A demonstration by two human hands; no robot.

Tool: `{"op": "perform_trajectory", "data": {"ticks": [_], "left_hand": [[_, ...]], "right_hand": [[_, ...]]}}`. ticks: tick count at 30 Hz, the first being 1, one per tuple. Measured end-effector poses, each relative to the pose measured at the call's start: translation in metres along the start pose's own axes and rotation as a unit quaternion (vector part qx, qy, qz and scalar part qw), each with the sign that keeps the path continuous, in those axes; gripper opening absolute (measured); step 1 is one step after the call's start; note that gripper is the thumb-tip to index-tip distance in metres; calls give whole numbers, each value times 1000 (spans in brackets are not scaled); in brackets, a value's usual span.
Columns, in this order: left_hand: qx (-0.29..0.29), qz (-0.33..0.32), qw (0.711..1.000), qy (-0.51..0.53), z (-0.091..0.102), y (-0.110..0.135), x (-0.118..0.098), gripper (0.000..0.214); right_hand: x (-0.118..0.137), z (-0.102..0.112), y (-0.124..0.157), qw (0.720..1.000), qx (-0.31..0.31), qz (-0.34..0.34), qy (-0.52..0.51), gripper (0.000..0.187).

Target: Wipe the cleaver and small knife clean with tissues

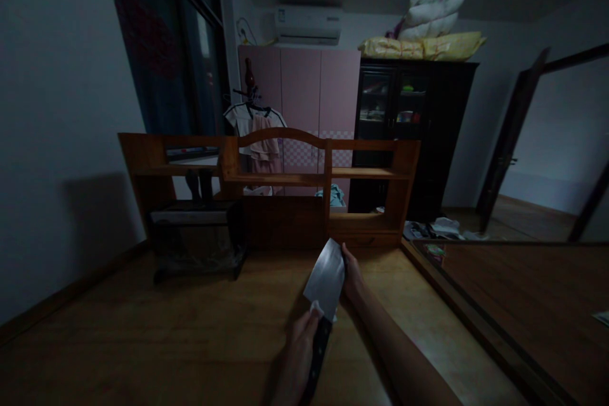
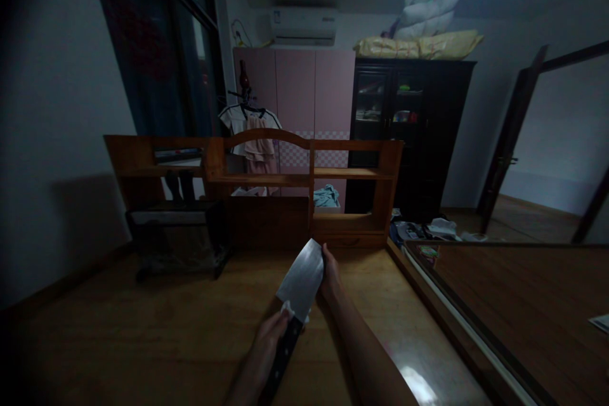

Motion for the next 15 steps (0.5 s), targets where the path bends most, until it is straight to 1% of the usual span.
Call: {"op": "perform_trajectory", "data": {"ticks": [3,7,15], "left_hand": [[-7,4,1000,-1,0,1,-2,80],[6,-5,1000,1,-4,2,-7,82],[7,-8,1000,-8,-3,-1,-6,77]], "right_hand": [[0,0,1,1000,-4,-1,3,34],[1,1,1,1000,-9,7,6,33],[0,1,0,1000,-4,2,0,34]]}}
Point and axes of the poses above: each hand's wrist, its own y-axis away from the middle knuckle, its own z-axis out of the back of the hand, x = y × z, the point moved 7 cm from there along -y, towards the middle knuckle, and after that the axes turned 5 degrees about x, right-handed, at the moved point
